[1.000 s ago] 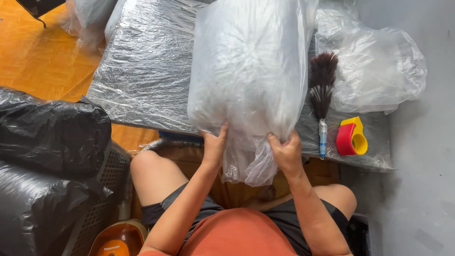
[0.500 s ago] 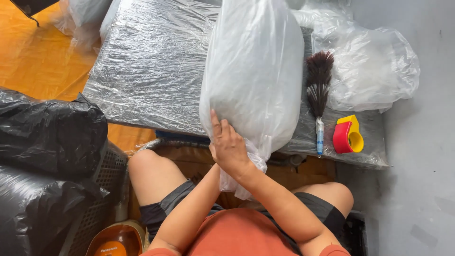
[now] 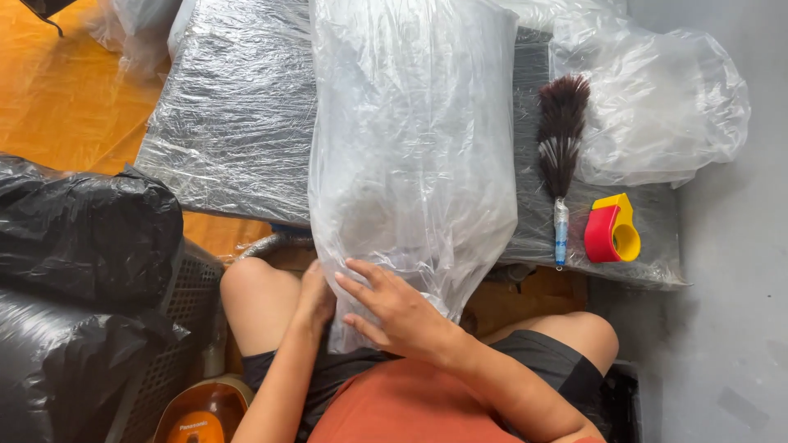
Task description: The person uses a feather duster to clean a black plastic bag, a plastic-covered table, and a large pillow inside a clear plastic bag while sitting on the floor.
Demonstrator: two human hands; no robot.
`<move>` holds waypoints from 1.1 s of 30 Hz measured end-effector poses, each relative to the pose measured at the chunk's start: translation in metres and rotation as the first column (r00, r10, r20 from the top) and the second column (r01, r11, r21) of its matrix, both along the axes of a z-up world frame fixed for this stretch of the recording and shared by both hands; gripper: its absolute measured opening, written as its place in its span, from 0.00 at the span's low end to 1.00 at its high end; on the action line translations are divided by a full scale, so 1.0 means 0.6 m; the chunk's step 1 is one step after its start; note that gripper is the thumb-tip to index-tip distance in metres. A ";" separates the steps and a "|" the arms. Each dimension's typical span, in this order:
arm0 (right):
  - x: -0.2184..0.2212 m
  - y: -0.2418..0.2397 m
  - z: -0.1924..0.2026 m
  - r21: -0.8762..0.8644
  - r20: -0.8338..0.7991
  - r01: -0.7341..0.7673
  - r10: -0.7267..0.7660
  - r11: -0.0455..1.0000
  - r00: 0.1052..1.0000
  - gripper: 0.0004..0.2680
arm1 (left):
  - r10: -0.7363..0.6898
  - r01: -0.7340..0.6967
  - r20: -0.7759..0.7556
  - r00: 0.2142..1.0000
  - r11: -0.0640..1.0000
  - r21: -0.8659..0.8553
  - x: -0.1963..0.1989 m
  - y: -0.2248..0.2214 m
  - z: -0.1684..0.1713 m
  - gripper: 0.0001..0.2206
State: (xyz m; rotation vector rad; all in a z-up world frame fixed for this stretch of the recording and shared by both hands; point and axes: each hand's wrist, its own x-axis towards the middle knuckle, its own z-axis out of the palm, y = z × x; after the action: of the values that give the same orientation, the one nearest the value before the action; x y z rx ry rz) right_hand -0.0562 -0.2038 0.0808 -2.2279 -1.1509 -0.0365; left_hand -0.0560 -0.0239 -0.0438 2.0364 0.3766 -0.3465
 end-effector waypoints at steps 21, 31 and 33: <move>0.037 -0.196 -0.114 0.143 -0.310 0.791 -0.732 0.595 0.607 0.26 | 0.163 0.008 -0.181 0.970 0.721 0.692 0.097 0.315 -0.184 0.37; 0.171 -0.487 -0.277 -0.174 0.279 0.945 -0.907 0.275 0.316 0.19 | 0.198 -0.045 -0.171 0.965 0.770 0.636 0.080 0.274 -0.093 0.35; 0.185 -0.509 -0.291 -0.315 0.201 0.920 -0.931 0.232 0.304 0.20 | 0.177 -0.019 -0.188 0.966 0.774 0.633 0.079 0.272 -0.091 0.36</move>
State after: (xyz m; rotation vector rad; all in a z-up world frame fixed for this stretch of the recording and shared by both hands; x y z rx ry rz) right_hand 0.0545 -0.5094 -0.0937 -2.9243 0.4702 -0.2977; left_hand -0.0089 0.1395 -0.0986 2.6236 0.8397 -0.4434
